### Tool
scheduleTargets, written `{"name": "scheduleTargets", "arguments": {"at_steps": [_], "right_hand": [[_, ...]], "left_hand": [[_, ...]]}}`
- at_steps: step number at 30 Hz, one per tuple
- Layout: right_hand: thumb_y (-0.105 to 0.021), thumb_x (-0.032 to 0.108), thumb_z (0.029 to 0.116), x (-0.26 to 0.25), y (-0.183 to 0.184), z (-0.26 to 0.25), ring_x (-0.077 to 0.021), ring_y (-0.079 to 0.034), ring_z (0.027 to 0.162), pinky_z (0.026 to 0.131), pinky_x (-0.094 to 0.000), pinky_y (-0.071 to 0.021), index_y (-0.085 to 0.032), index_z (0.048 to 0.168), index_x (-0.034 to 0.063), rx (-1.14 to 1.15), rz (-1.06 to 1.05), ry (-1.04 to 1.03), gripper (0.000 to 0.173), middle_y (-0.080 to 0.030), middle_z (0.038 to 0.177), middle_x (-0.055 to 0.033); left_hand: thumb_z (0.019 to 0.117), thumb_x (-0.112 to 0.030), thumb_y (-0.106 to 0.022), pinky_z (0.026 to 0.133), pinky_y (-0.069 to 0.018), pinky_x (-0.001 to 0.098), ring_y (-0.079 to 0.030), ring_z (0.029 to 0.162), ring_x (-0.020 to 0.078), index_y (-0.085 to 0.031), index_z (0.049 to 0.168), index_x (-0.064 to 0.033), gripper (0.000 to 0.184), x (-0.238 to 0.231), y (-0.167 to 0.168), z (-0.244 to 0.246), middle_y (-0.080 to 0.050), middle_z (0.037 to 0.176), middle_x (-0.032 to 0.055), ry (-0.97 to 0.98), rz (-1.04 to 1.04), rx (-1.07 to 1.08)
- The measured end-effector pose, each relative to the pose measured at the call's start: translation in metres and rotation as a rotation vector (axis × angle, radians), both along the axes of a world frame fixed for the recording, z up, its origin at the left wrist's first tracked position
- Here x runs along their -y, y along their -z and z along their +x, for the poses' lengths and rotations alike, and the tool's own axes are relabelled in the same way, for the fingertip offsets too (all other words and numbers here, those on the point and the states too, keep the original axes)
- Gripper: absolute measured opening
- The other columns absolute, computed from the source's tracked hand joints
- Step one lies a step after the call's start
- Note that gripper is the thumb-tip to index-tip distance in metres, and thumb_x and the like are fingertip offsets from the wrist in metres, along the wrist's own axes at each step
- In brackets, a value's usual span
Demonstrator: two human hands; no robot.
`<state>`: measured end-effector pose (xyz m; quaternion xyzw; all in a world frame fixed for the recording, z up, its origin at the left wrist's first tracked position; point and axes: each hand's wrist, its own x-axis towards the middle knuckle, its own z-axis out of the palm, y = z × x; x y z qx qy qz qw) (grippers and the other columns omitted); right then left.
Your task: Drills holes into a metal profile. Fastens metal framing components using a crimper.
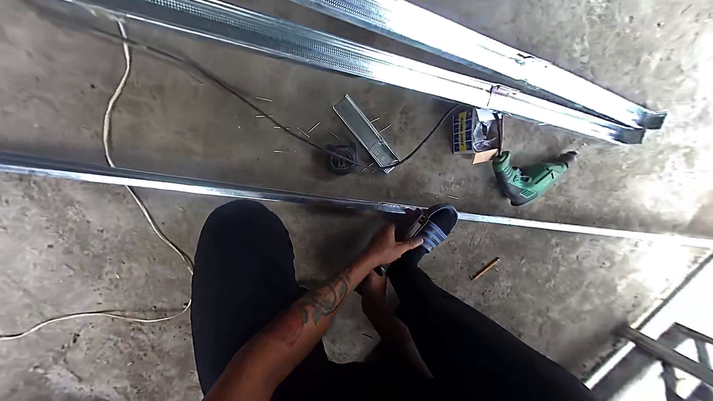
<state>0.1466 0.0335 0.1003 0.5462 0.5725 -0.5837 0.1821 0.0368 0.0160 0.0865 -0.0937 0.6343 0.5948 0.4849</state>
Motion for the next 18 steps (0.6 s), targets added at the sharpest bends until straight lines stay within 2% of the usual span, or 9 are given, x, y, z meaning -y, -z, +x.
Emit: {"name": "scheduleTargets", "arguments": {"at_steps": [3,6,8,9,11,13,14,16,18], "right_hand": [[-0.059,0.007,0.1005,-0.005,0.0,0.0,-0.0147,-0.059,0.048,0.045,-0.0309,-0.0529,-0.059,0.105,-0.0061,0.0,0.013,-0.051,0.014,-0.063,0.066,-0.0096],[-0.066,0.016,0.0998,-0.018,-0.019,-0.004,-0.0255,-0.072,0.07,0.062,-0.0425,-0.0634,-0.062,0.116,-0.0061,0.098,-0.054,-0.291,0.028,-0.072,0.087,-0.0168],[-0.069,0.018,0.0986,-0.03,-0.044,-0.002,-0.0277,-0.076,0.074,0.067,-0.0425,-0.0659,-0.065,0.112,-0.0062,0.053,-0.175,-0.36,0.028,-0.075,0.09,-0.0176],[-0.068,0.017,0.098,-0.038,-0.054,0.005,-0.0276,-0.074,0.069,0.064,-0.0416,-0.0657,-0.064,0.103,-0.0071,-0.052,-0.282,-0.324,0.024,-0.073,0.083,-0.018],[-0.066,0.03,0.0969,-0.052,-0.066,0.024,-0.0192,-0.068,0.058,0.057,-0.0359,-0.0601,-0.065,0.082,0.0057,-0.356,-0.692,-0.183,0.028,-0.068,0.067,-0.0081],[-0.063,0.047,0.097,-0.049,-0.077,0.027,-0.0126,-0.066,0.06,0.058,-0.0324,-0.0562,-0.067,0.081,0.018,-0.515,-1.094,-0.136,0.033,-0.065,0.066,0.0022],[-0.063,0.049,0.0968,-0.048,-0.081,0.026,-0.0144,-0.068,0.064,0.06,-0.0338,-0.0579,-0.069,0.085,0.0173,-0.458,-1.094,-0.138,0.035,-0.067,0.071,0.0002],[-0.059,0.042,0.1014,-0.046,-0.081,0.021,-0.0257,-0.071,0.08,0.068,-0.0433,-0.0628,-0.066,0.101,0.006,-0.11,-0.724,-0.163,0.036,-0.071,0.093,-0.013],[-0.062,0.04,0.1023,-0.034,-0.061,0.012,-0.029,-0.071,0.105,0.084,-0.0477,-0.0619,-0.052,0.135,0.002,0.155,-0.37,-0.242,0.051,-0.067,0.122,-0.0173]], "left_hand": [[0.1064,-0.064,-0.029,0.062,-0.0601,0.0331,-0.069,0.067,0.0173,-0.061,0.124,-0.0018,0.072,0.006,0.009,0.0,-0.071,0.091,0.0101,-0.173,0.243,0.385],[0.1048,-0.061,-0.043,0.059,-0.0585,0.0319,-0.066,0.063,0.0163,-0.062,0.122,-0.0047,0.062,0.011,0.018,-0.002,-0.066,0.085,0.0086,-0.151,0.195,0.442],[0.104,-0.059,-0.048,0.065,-0.0583,0.032,-0.066,0.07,0.0149,-0.065,0.12,-0.005,0.059,0.016,0.02,-0.008,-0.068,0.089,0.0085,-0.114,0.163,0.4],[0.1038,-0.057,-0.05,0.073,-0.0576,0.0338,-0.067,0.078,0.0153,-0.067,0.121,-0.0039,0.058,0.021,0.021,-0.012,-0.07,0.096,0.0093,-0.088,0.17,0.408],[0.104,-0.059,-0.047,0.055,-0.0509,0.0245,-0.06,0.059,0.0088,-0.068,0.103,-0.0069,0.056,0.024,0.027,-0.014,-0.065,0.078,0.0013,-0.059,0.155,0.409],[0.1044,-0.058,-0.047,0.047,-0.0435,0.0204,-0.055,0.052,0.0062,-0.068,0.098,-0.0079,0.055,0.03,0.033,-0.017,-0.063,0.07,-0.0014,-0.029,0.168,0.445],[0.1044,-0.058,-0.047,0.045,-0.042,0.0192,-0.054,0.05,0.0054,-0.067,0.097,-0.0087,0.054,0.032,0.034,-0.017,-0.062,0.069,-0.0019,-0.022,0.168,0.453],[0.1027,-0.061,-0.048,0.05,-0.0475,0.0215,-0.058,0.057,0.0069,-0.069,0.101,-0.0094,0.055,0.028,0.034,-0.017,-0.065,0.075,-0.0001,-0.007,0.125,0.425],[0.1013,-0.062,-0.051,0.078,-0.0557,0.037,-0.066,0.086,0.0181,-0.069,0.12,-0.0052,0.062,0.027,0.033,-0.017,-0.07,0.104,0.0115,0.003,0.098,0.41]]}}
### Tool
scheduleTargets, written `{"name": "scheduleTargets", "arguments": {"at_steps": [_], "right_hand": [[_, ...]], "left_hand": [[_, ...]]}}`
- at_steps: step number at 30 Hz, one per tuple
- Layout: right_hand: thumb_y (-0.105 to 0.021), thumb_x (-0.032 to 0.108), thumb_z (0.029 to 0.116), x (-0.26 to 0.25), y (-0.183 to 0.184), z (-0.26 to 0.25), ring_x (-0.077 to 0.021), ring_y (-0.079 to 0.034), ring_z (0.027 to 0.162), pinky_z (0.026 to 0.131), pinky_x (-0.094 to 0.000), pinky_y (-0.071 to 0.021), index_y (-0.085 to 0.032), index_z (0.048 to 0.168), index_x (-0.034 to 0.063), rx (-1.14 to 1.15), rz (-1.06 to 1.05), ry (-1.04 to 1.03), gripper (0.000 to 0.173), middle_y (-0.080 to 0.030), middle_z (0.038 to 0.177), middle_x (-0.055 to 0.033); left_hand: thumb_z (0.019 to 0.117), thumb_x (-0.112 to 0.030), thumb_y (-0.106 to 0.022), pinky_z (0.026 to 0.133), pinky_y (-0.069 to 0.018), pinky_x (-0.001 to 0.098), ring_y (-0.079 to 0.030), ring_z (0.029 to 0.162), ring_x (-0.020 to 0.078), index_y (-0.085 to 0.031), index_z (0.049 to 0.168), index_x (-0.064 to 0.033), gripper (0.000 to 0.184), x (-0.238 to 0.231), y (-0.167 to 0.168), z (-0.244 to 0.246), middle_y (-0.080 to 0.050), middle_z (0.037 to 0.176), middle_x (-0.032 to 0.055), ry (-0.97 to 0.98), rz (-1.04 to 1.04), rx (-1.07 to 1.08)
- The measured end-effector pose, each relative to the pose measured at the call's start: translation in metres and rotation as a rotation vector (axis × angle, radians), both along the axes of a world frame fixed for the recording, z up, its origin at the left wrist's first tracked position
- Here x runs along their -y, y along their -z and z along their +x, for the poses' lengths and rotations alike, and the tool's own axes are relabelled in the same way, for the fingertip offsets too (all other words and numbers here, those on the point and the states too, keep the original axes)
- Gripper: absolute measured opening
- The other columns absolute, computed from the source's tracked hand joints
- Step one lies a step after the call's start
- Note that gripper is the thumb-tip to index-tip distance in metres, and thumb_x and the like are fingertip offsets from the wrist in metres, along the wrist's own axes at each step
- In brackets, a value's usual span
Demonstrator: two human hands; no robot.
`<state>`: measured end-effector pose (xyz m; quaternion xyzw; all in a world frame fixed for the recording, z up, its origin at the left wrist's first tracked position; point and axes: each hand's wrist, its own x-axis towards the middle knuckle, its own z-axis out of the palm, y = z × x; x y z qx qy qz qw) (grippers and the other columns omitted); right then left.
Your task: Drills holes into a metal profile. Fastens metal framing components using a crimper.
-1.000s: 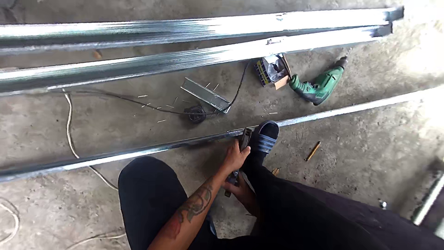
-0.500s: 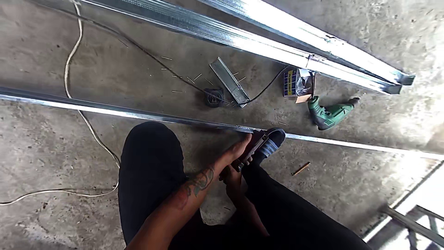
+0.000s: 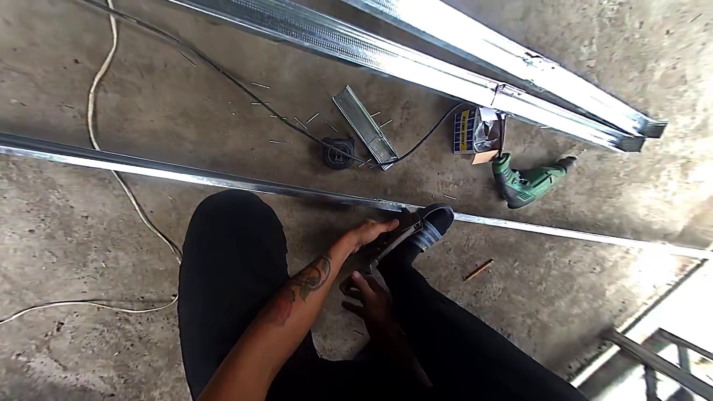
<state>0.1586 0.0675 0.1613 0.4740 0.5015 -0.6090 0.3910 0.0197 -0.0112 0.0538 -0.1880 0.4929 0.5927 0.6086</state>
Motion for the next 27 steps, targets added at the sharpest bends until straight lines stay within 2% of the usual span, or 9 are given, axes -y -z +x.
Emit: {"name": "scheduleTargets", "arguments": {"at_steps": [2,7,11,14,16,18,22,24,27], "right_hand": [[-0.068,0.035,0.098,0.005,0.018,0.0,-0.0253,-0.067,0.111,0.092,-0.0446,-0.0583,-0.045,0.144,0.0028,-0.084,0.068,-0.009,0.061,-0.064,0.127,-0.016],[-0.071,0.008,0.0843,0.023,0.034,-0.003,-0.0205,-0.066,0.086,0.084,-0.0393,-0.0598,-0.057,0.121,-0.0018,-0.304,-0.056,0.222,0.04,-0.066,0.099,-0.0139],[-0.067,0.003,0.0747,0.03,0.057,-0.002,-0.0128,-0.057,0.051,0.048,-0.027,-0.0484,-0.057,0.097,-0.0023,-0.339,0.112,0.259,0.026,-0.061,0.066,-0.0075],[-0.069,0.005,0.0775,0.03,0.054,-0.007,-0.0144,-0.057,0.048,0.045,-0.0282,-0.0493,-0.057,0.099,-0.0034,-0.322,0.195,0.216,0.026,-0.062,0.065,-0.0088],[-0.073,0.013,0.0912,0.021,0.035,-0.015,-0.0238,-0.07,0.061,0.055,-0.0383,-0.0622,-0.059,0.112,-0.005,-0.201,0.191,0.007,0.031,-0.07,0.079,-0.0149],[-0.072,0.022,0.0961,0.007,0.009,-0.018,-0.0259,-0.074,0.067,0.061,-0.0406,-0.0657,-0.064,0.113,-0.0026,-0.211,0.092,-0.13,0.031,-0.075,0.086,-0.0147],[-0.066,0.041,0.0986,-0.012,-0.015,0.005,-0.0118,-0.063,0.052,0.05,-0.0293,-0.0547,-0.066,0.084,0.0129,-0.478,-0.599,0.252,0.031,-0.063,0.063,-0.0003],[-0.063,0.041,0.1001,-0.01,-0.016,0.007,-0.0224,-0.069,0.066,0.06,-0.04,-0.0608,-0.065,0.096,0.0076,-0.325,-0.483,0.231,0.034,-0.067,0.077,-0.0093],[-0.067,0.039,0.0995,0.003,0.006,-0.005,-0.0336,-0.068,0.11,0.085,-0.0531,-0.0607,-0.045,0.144,0.0049,-0.013,-0.038,0.077,0.06,-0.062,0.128,-0.0191]], "left_hand": [[0.1009,-0.065,-0.048,0.075,-0.0565,0.0386,-0.067,0.085,0.0214,-0.066,0.124,-0.0047,0.067,-0.006,0.0,0.005,-0.069,0.105,0.0145,-0.038,-0.015,0.007],[0.1025,-0.064,-0.045,0.066,-0.0615,0.0343,-0.071,0.071,0.0211,-0.063,0.118,-0.0021,0.066,-0.015,-0.013,0.008,-0.07,0.086,0.0124,-0.182,0.009,0.154],[0.1024,-0.065,-0.042,0.06,-0.0603,0.0311,-0.071,0.064,0.0199,-0.063,0.112,-0.0025,0.067,-0.021,-0.025,0.006,-0.069,0.077,0.011,-0.221,0.01,0.214],[0.1025,-0.066,-0.041,0.056,-0.059,0.0306,-0.069,0.06,0.0189,-0.063,0.106,-0.0031,0.066,-0.025,-0.029,0.007,-0.067,0.073,0.0093,-0.246,-0.003,0.208],[0.1026,-0.064,-0.045,0.055,-0.0588,0.0311,-0.067,0.06,0.0174,-0.064,0.109,-0.0038,0.063,-0.022,-0.024,0.007,-0.065,0.076,0.0085,-0.224,-0.016,0.138],[0.1029,-0.061,-0.048,0.057,-0.0544,0.0304,-0.061,0.062,0.0148,-0.066,0.112,-0.0051,0.059,-0.011,-0.017,0.002,-0.063,0.082,0.0075,-0.127,-0.03,0.048],[0.1046,-0.059,-0.044,0.044,-0.0416,0.019,-0.054,0.049,0.0051,-0.068,0.097,-0.0085,0.057,0.01,0.004,-0.01,-0.063,0.071,-0.0006,0.021,0.027,-0.013],[0.1033,-0.061,-0.046,0.048,-0.0464,0.0206,-0.058,0.053,0.007,-0.068,0.097,-0.0084,0.057,0.009,0.002,-0.011,-0.064,0.072,0.0003,0.004,0.023,0.026],[0.1033,-0.06,-0.048,0.062,-0.0606,0.0306,-0.07,0.065,0.017,-0.066,0.111,-0.0014,0.062,0.0,-0.009,-0.009,-0.07,0.079,0.0096,-0.103,0.026,0.085]]}}
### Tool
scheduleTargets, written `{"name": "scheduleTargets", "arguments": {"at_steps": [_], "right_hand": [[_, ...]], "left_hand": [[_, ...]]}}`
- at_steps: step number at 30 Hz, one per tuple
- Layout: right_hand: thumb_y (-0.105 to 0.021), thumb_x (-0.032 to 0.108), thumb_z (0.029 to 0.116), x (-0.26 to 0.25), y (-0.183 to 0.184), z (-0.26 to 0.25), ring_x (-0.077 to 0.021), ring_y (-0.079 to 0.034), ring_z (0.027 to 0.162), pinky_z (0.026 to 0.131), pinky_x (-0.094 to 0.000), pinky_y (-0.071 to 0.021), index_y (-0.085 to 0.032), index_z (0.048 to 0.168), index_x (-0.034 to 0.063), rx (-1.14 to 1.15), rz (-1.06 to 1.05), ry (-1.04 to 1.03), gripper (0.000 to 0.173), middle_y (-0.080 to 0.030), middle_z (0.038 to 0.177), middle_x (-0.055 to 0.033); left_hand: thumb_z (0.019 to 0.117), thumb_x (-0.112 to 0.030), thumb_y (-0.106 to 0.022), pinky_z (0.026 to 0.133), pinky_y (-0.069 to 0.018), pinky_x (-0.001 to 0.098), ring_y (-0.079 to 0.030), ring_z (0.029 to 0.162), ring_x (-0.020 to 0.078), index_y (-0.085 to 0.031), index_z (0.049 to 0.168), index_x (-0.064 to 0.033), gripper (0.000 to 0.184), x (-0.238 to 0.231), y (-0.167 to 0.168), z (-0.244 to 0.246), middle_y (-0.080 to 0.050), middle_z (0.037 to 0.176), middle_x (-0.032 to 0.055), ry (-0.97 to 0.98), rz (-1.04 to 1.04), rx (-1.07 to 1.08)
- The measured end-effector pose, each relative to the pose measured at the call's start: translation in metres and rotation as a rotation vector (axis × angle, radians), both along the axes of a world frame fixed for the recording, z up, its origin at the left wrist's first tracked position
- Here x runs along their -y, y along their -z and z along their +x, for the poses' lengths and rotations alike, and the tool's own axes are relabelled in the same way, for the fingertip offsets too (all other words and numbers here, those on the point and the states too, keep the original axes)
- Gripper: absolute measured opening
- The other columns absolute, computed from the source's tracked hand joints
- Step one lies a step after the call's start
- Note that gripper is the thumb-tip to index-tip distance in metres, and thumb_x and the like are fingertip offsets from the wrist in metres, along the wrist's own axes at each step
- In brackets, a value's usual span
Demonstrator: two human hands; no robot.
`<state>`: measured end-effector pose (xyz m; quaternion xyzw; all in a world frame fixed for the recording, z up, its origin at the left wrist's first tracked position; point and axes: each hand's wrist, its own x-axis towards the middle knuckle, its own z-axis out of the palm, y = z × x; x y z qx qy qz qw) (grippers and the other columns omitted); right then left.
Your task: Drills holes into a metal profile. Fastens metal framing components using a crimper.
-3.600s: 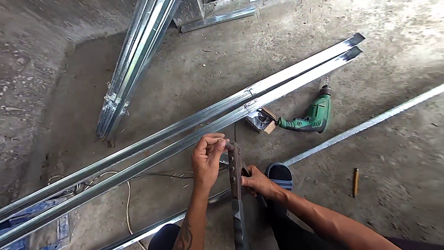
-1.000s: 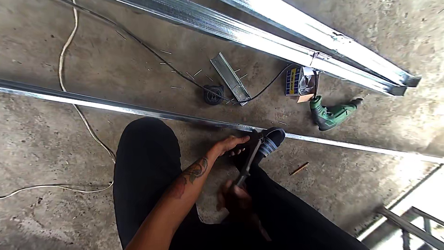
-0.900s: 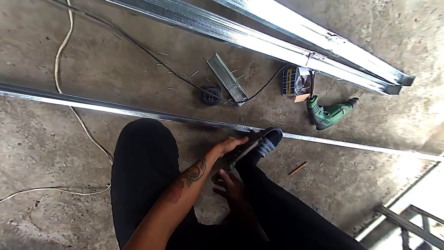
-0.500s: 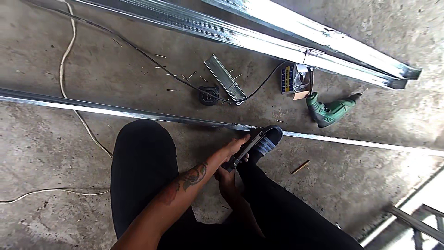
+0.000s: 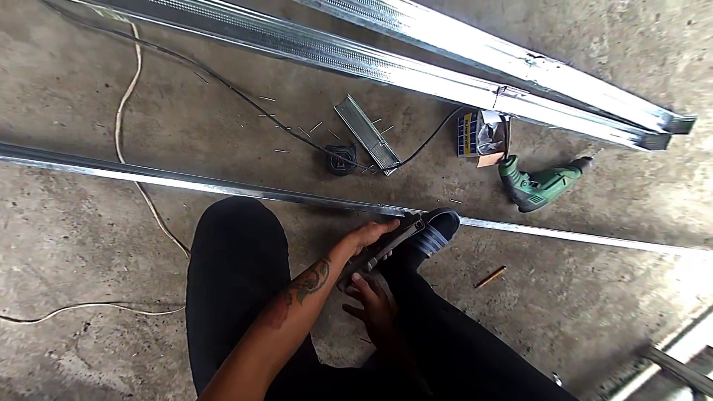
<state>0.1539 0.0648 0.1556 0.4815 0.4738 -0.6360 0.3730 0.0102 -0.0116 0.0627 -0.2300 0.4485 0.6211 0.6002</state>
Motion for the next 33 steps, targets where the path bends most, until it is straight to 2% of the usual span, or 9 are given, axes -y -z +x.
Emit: {"name": "scheduleTargets", "arguments": {"at_steps": [2,10,14,18,23,25,27,29,33], "right_hand": [[-0.071,0.03,0.0956,0.003,0.011,0.0,-0.0313,-0.062,0.123,0.095,-0.0503,-0.0574,-0.038,0.152,0.0049,-0.048,0.002,0.049,0.07,-0.056,0.141,-0.0182],[-0.066,-0.008,0.085,0.029,0.03,0.0,-0.0217,-0.069,0.085,0.077,-0.0395,-0.0617,-0.056,0.117,-0.0017,-0.197,-0.022,0.298,0.034,-0.067,0.098,-0.0146],[-0.066,-0.005,0.0836,0.037,0.051,-0.001,-0.0121,-0.052,0.046,0.043,-0.0258,-0.0446,-0.058,0.092,-0.0021,-0.23,0.154,0.269,0.012,-0.06,0.062,-0.0087],[-0.07,0.014,0.0979,0.025,0.016,-0.018,-0.025,-0.072,0.07,0.061,-0.0411,-0.0632,-0.059,0.119,-0.0042,-0.072,0.192,-0.065,0.03,-0.072,0.087,-0.0157],[-0.064,0.041,0.0977,-0.012,-0.011,0.009,-0.0131,-0.061,0.05,0.051,-0.0337,-0.0559,-0.066,0.081,0.0137,-0.539,-0.533,0.158,0.033,-0.058,0.058,0.001],[-0.067,0.045,0.0956,-0.011,-0.008,0.016,-0.0185,-0.066,0.061,0.059,-0.039,-0.0594,-0.068,0.088,0.0114,-0.418,-0.468,0.204,0.034,-0.064,0.069,-0.0047],[-0.063,0.04,0.1001,-0.002,0.002,0.009,-0.0276,-0.07,0.085,0.072,-0.047,-0.0616,-0.061,0.12,0.0036,-0.177,-0.066,0.1,0.042,-0.066,0.1,-0.0159],[-0.062,0.032,0.0995,0.006,0.017,0.006,-0.029,-0.066,0.108,0.087,-0.0494,-0.0588,-0.047,0.142,0.0025,-0.104,0.041,0.061,0.054,-0.061,0.126,-0.0175],[-0.056,0.0,0.0915,0.023,0.022,-0.001,-0.0223,-0.067,0.099,0.083,-0.0416,-0.0609,-0.051,0.131,-0.0009,-0.174,-0.005,0.266,0.04,-0.063,0.114,-0.0144]], "left_hand": [[0.1036,-0.059,-0.047,0.064,-0.0617,0.0322,-0.072,0.067,0.0191,-0.066,0.113,-0.0002,0.063,-0.004,-0.004,0.001,-0.071,0.081,0.0113,-0.029,-0.005,0.011],[0.1041,-0.059,-0.047,0.064,-0.0617,0.0342,-0.07,0.067,0.02,-0.063,0.119,-0.0018,0.061,-0.019,-0.013,0.013,-0.069,0.084,0.0113,-0.094,-0.023,0.067],[0.1028,-0.064,-0.044,0.056,-0.0596,0.0323,-0.07,0.06,0.0198,-0.061,0.113,-0.003,0.064,-0.025,-0.021,0.013,-0.069,0.073,0.0105,-0.112,-0.051,0.122],[0.1033,-0.061,-0.047,0.058,-0.0612,0.0343,-0.069,0.061,0.0189,-0.062,0.115,-0.0017,0.062,-0.022,-0.018,0.013,-0.068,0.078,0.0099,-0.102,-0.041,0.045],[0.1021,-0.064,-0.046,0.05,-0.0502,0.0272,-0.059,0.054,0.0103,-0.068,0.101,-0.0042,0.064,0.009,0.002,0.0,-0.066,0.072,0.0021,0.111,-0.043,-0.07],[0.101,-0.066,-0.047,0.052,-0.0508,0.028,-0.061,0.058,0.01,-0.069,0.102,-0.0055,0.064,0.005,0.0,0.004,-0.067,0.076,0.0023,0.103,-0.071,-0.098],[0.0994,-0.064,-0.053,0.086,-0.0553,0.0445,-0.067,0.097,0.0215,-0.068,0.116,0.0,0.068,0.002,-0.006,0.003,-0.07,0.108,0.0144,0.094,-0.106,-0.142],[0.098,-0.063,-0.057,0.107,-0.0443,0.0556,-0.059,0.125,0.0321,-0.065,0.124,0.0058,0.074,0.0,-0.008,0.006,-0.063,0.13,0.0243,0.07,-0.128,-0.163],[0.1002,-0.063,-0.052,0.107,-0.0431,0.0567,-0.056,0.127,0.0341,-0.064,0.125,0.0066,0.075,-0.008,-0.021,0.011,-0.061,0.133,0.0261,0.058,-0.144,-0.162]]}}
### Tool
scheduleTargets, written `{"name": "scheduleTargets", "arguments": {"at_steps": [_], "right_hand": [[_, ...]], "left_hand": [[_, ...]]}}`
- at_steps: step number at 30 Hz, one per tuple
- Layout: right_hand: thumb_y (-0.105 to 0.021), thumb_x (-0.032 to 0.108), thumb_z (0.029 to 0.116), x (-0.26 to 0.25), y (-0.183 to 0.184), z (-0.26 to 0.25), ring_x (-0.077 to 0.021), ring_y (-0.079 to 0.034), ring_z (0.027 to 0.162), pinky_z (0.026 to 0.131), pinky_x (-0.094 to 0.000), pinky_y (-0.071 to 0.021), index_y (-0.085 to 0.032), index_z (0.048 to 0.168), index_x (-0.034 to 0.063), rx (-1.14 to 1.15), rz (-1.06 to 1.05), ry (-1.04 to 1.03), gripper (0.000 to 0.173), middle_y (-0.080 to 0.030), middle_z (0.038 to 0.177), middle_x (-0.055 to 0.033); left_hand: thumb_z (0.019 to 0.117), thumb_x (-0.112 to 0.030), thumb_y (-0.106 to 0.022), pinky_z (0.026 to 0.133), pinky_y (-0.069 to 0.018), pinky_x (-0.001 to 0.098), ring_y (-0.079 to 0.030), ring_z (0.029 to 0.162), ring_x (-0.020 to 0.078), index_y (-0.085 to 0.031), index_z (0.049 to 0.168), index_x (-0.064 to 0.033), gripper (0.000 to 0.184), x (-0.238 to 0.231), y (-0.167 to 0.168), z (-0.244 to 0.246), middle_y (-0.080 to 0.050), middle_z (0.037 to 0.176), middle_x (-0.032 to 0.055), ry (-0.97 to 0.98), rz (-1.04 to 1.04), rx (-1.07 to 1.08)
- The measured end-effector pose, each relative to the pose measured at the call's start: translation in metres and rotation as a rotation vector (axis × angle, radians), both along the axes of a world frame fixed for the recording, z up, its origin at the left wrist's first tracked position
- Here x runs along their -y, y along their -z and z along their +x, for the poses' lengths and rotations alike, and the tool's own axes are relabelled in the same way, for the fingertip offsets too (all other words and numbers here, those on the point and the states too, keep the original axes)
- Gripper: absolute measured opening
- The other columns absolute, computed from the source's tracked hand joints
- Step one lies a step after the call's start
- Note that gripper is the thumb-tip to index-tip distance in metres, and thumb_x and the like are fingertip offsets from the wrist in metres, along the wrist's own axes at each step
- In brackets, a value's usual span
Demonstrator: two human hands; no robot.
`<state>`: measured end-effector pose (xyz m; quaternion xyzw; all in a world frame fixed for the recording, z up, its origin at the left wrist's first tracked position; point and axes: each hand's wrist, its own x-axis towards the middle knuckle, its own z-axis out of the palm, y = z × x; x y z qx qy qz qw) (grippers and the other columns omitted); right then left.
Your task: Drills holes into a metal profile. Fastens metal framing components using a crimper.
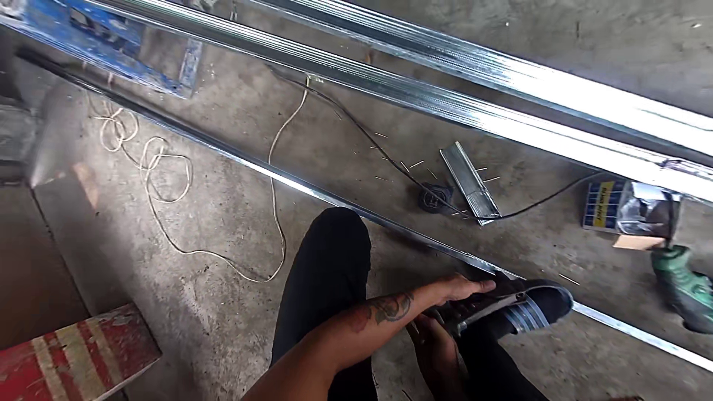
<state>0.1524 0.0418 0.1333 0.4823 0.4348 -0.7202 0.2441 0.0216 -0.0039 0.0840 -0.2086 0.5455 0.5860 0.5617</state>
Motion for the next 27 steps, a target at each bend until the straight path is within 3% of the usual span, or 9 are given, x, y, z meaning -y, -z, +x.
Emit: {"name": "scheduleTargets", "arguments": {"at_steps": [2,4,6,11,15,17,20,22,27], "right_hand": [[-0.053,0.001,0.0947,0.003,0.003,-0.002,-0.0181,-0.07,0.091,0.079,-0.0375,-0.0627,-0.052,0.12,0.001,-0.046,0.008,-0.004,0.025,-0.066,0.102,-0.0101],[-0.052,0.005,0.0902,0.004,0.014,0.001,-0.0128,-0.067,0.071,0.064,-0.0317,-0.0594,-0.057,0.102,0.0057,-0.116,0.079,-0.044,0.012,-0.066,0.081,-0.0039],[-0.052,0.005,0.0879,0.005,0.023,0.001,-0.0086,-0.058,0.051,0.048,-0.0258,-0.0502,-0.06,0.087,0.0078,-0.157,0.151,-0.044,0.008,-0.061,0.063,-0.0003],[-0.067,0.014,0.0968,-0.01,-0.003,-0.01,-0.0239,-0.071,0.067,0.06,-0.0417,-0.0633,-0.061,0.117,-0.0051,-0.046,0.272,-0.346,0.028,-0.071,0.084,-0.0146],[-0.067,0.038,0.0966,-0.034,-0.035,0.002,-0.0173,-0.064,0.05,0.049,-0.0346,-0.0571,-0.066,0.08,0.0076,-0.363,-0.067,-0.202,0.035,-0.064,0.06,-0.0061],[-0.068,0.045,0.0955,-0.034,-0.037,0.009,-0.0158,-0.066,0.057,0.055,-0.0338,-0.0575,-0.069,0.084,0.0106,-0.378,-0.231,-0.101,0.036,-0.066,0.066,-0.0047],[-0.064,0.031,0.1005,-0.021,-0.026,-0.002,-0.0285,-0.07,0.092,0.076,-0.046,-0.0621,-0.055,0.131,-0.0004,-0.01,0.05,-0.141,0.045,-0.066,0.11,-0.0181],[-0.063,0.027,0.1008,-0.017,-0.012,-0.006,-0.0307,-0.067,0.111,0.088,-0.0484,-0.0596,-0.045,0.146,0.0015,0.073,0.088,-0.144,0.055,-0.061,0.13,-0.0196],[-0.063,-0.007,0.0856,-0.002,-0.001,-0.011,-0.0221,-0.067,0.082,0.074,-0.041,-0.0609,-0.058,0.116,-0.003,0.042,0.03,0.061,0.031,-0.067,0.096,-0.0143]], "left_hand": [[0.1022,-0.061,-0.05,0.101,-0.0479,0.0517,-0.062,0.116,0.0294,-0.064,0.126,0.005,0.071,-0.001,-0.007,-0.001,-0.064,0.125,0.0227,-0.03,0.022,0.042],[0.1036,-0.062,-0.045,0.075,-0.0576,0.0378,-0.068,0.079,0.018,-0.065,0.117,-0.001,0.065,-0.006,-0.012,0.001,-0.069,0.094,0.0111,-0.089,0.052,0.114],[0.1038,-0.063,-0.043,0.06,-0.0577,0.0324,-0.067,0.063,0.016,-0.063,0.113,-0.0021,0.065,-0.013,-0.016,0.001,-0.068,0.079,0.0084,-0.162,0.089,0.194],[0.1029,-0.06,-0.049,0.06,-0.059,0.0361,-0.065,0.061,0.018,-0.064,0.111,-0.002,0.06,-0.014,-0.008,0.004,-0.066,0.079,0.0091,-0.166,0.073,0.133],[0.1008,-0.065,-0.048,0.056,-0.0535,0.0313,-0.062,0.059,0.013,-0.07,0.101,-0.0038,0.065,0.011,0.016,-0.013,-0.069,0.077,0.0046,0.061,0.037,0.027],[0.1004,-0.067,-0.047,0.052,-0.0514,0.0285,-0.061,0.056,0.0113,-0.07,0.099,-0.0056,0.066,0.014,0.024,-0.014,-0.068,0.073,0.0028,0.09,0.03,0.028],[0.101,-0.062,-0.052,0.078,-0.058,0.0393,-0.068,0.08,0.0186,-0.069,0.115,-0.0001,0.066,0.01,0.016,-0.015,-0.071,0.096,0.0118,0.019,0.037,0.034],[0.1013,-0.062,-0.051,0.073,-0.0604,0.0394,-0.07,0.073,0.0198,-0.068,0.11,0.0002,0.065,0.002,0.017,-0.008,-0.071,0.089,0.0123,-0.041,0.025,0.011],[0.0999,-0.067,-0.049,0.101,-0.0497,0.0533,-0.064,0.117,0.0304,-0.068,0.119,0.0023,0.074,-0.014,0.01,0.005,-0.067,0.123,0.0223,-0.001,-0.048,-0.031]]}}
